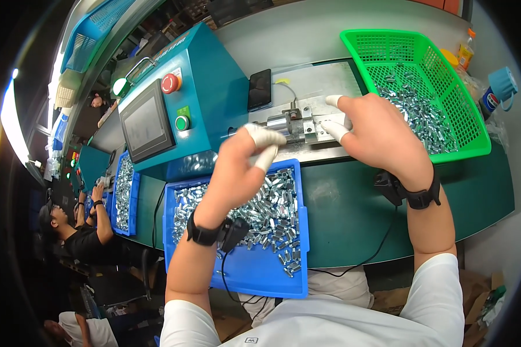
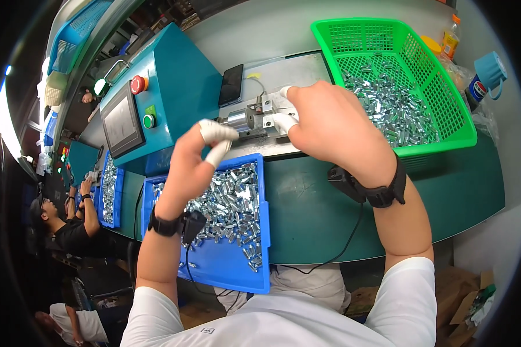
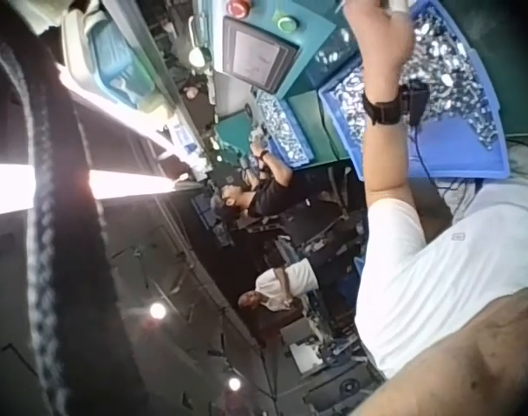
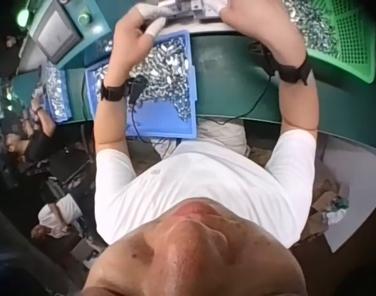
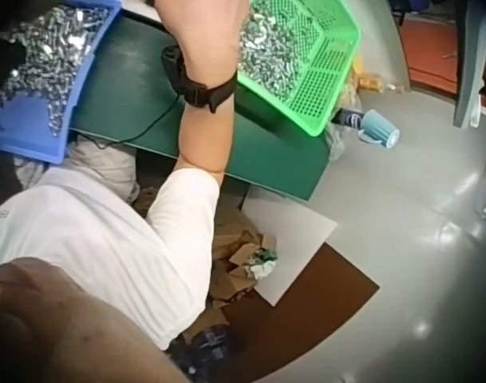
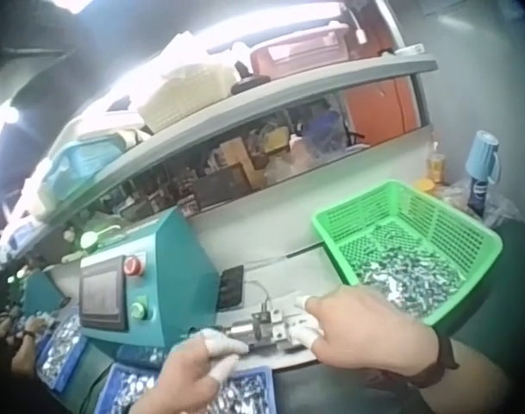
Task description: The person picks up a metal part from a blue tray, places it into the machine's fixture, and presses a green button. After the machine processes the part, they remove it and place it into a green basket.
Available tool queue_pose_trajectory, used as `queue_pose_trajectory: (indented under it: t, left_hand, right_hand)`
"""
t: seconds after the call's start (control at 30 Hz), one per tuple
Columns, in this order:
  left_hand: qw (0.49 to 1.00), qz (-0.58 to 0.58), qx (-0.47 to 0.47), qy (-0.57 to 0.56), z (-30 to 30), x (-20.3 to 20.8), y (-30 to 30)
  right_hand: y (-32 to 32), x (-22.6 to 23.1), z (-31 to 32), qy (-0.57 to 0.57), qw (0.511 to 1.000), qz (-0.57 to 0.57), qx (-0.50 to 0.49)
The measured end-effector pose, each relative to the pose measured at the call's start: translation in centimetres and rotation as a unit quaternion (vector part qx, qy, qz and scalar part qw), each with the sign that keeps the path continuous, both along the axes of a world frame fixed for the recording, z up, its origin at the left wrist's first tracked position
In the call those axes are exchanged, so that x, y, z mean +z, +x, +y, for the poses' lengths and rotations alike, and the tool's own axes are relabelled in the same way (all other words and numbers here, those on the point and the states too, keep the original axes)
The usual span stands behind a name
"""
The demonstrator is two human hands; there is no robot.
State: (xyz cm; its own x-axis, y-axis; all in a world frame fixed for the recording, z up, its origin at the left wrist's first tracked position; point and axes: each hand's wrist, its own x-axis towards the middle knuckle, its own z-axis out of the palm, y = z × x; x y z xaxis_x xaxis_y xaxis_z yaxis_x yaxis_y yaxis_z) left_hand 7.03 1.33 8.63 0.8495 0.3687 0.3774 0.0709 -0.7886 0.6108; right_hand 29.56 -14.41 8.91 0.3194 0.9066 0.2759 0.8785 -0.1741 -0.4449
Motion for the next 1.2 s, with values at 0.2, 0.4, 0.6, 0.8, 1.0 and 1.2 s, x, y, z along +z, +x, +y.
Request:
queue_pose_trajectory:
  t: [0.2,0.4,0.6,0.8,1.0,1.2]
  left_hand:
    - [0.994,0.068,0.064,-0.065,0.9,0.6,6.8]
    - [0.994,0.034,0.012,0.105,2.4,-2.1,7.6]
    - [0.99,0.004,-0.011,0.142,3.0,-2.6,8.0]
    - [0.994,0.011,-0.008,0.105,2.8,-2.6,7.9]
    - [0.978,0.049,-0.023,0.2,3.9,-2.8,7.1]
    - [0.962,-0.03,-0.036,0.267,3.4,-3.2,7.4]
  right_hand:
    - [-0.8,-0.1,-0.1,-0.007,1.0,0.014,-0.008]
    - [-0.9,-0.3,0.0,-0.025,0.999,0.02,0.003]
    - [-1.0,-0.8,0.3,-0.057,0.998,0.014,0.012]
    - [-1.2,-1.1,0.6,-0.06,0.998,0.006,0.015]
    - [-1.8,-1.5,1.2,-0.066,0.998,0.02,0.017]
    - [-1.8,-3.1,1.6,-0.004,1.0,0.006,0.021]
